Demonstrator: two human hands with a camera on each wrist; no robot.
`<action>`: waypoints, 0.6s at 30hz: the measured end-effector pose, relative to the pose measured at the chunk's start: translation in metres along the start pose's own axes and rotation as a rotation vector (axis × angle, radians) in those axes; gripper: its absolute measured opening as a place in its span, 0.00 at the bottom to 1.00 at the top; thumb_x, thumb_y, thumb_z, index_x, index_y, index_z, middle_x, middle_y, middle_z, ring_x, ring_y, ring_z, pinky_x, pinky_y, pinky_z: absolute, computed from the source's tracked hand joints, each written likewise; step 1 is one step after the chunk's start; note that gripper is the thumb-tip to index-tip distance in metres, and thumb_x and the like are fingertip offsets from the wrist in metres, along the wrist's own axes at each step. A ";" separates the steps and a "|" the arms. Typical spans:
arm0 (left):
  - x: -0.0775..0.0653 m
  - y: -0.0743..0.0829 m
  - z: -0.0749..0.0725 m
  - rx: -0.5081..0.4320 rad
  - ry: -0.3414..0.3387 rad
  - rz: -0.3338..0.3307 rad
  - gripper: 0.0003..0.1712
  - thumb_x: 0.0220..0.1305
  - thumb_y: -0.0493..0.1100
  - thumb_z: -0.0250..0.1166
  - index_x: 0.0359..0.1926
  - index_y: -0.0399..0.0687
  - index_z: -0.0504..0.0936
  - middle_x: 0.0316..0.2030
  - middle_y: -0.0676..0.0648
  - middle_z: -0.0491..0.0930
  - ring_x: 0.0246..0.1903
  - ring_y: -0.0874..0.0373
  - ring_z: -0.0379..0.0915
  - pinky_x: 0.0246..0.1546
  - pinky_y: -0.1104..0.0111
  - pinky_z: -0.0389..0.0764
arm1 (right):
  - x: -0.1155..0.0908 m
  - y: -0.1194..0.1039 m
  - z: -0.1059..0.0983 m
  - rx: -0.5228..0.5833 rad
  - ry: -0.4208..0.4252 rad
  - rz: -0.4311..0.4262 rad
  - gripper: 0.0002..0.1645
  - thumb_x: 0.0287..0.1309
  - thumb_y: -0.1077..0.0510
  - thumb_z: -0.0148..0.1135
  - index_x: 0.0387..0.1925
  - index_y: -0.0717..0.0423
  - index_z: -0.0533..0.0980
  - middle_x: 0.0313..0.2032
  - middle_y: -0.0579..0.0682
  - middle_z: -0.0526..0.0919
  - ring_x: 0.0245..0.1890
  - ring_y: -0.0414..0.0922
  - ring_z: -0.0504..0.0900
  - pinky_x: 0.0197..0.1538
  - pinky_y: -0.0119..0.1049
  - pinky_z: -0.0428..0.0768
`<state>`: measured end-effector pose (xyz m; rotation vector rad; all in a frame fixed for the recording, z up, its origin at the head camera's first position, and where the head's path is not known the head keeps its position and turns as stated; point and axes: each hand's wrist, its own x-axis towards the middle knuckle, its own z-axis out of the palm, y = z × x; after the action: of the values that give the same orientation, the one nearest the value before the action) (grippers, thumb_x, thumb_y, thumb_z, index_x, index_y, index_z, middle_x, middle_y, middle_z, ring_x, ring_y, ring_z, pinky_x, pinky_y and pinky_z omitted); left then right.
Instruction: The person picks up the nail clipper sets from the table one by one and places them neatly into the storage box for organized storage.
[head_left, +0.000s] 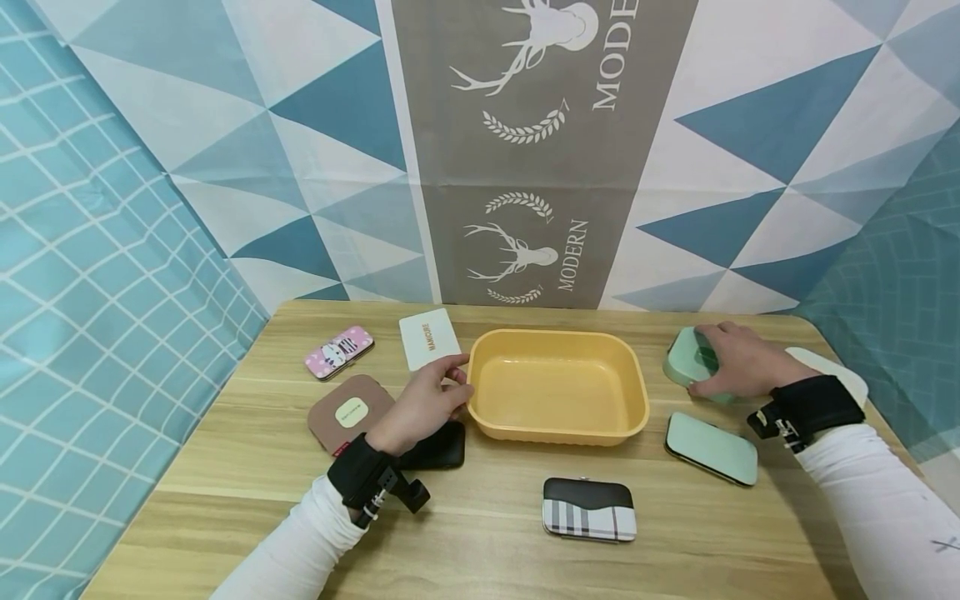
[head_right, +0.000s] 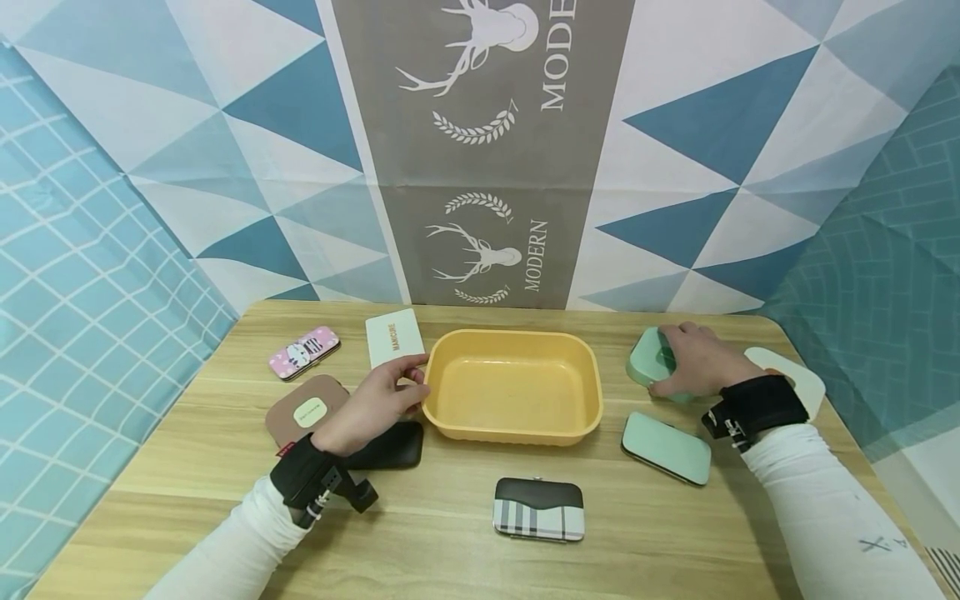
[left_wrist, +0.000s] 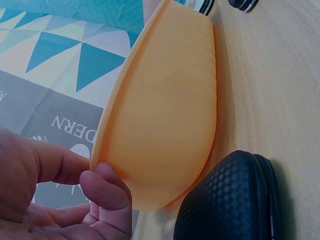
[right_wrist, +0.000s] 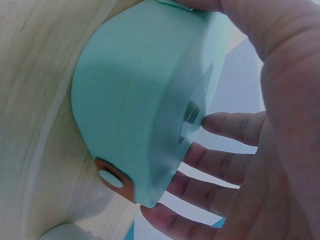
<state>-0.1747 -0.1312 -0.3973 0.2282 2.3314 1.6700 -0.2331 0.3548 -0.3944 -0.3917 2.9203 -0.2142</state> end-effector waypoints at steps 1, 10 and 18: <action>0.000 0.000 0.000 0.002 0.000 0.001 0.32 0.75 0.32 0.60 0.77 0.35 0.66 0.47 0.40 0.73 0.28 0.54 0.72 0.33 0.65 0.76 | 0.000 0.000 0.000 -0.003 0.003 -0.002 0.72 0.47 0.31 0.81 0.74 0.76 0.60 0.66 0.82 0.65 0.63 0.78 0.69 0.55 0.72 0.76; 0.000 0.000 0.000 -0.014 -0.009 0.003 0.32 0.75 0.32 0.60 0.77 0.35 0.66 0.47 0.40 0.73 0.28 0.54 0.71 0.34 0.64 0.76 | 0.001 0.003 0.000 0.004 -0.011 0.003 0.74 0.44 0.29 0.81 0.74 0.76 0.59 0.65 0.82 0.65 0.63 0.78 0.69 0.55 0.71 0.76; 0.000 -0.001 0.000 -0.013 -0.011 0.006 0.33 0.75 0.32 0.60 0.77 0.35 0.65 0.47 0.40 0.73 0.28 0.54 0.71 0.33 0.65 0.76 | 0.001 0.001 -0.003 0.005 -0.022 -0.005 0.76 0.43 0.29 0.83 0.74 0.77 0.59 0.65 0.83 0.66 0.63 0.79 0.69 0.56 0.72 0.76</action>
<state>-0.1751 -0.1316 -0.3978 0.2412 2.3138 1.6812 -0.2352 0.3561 -0.3924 -0.3984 2.8970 -0.2169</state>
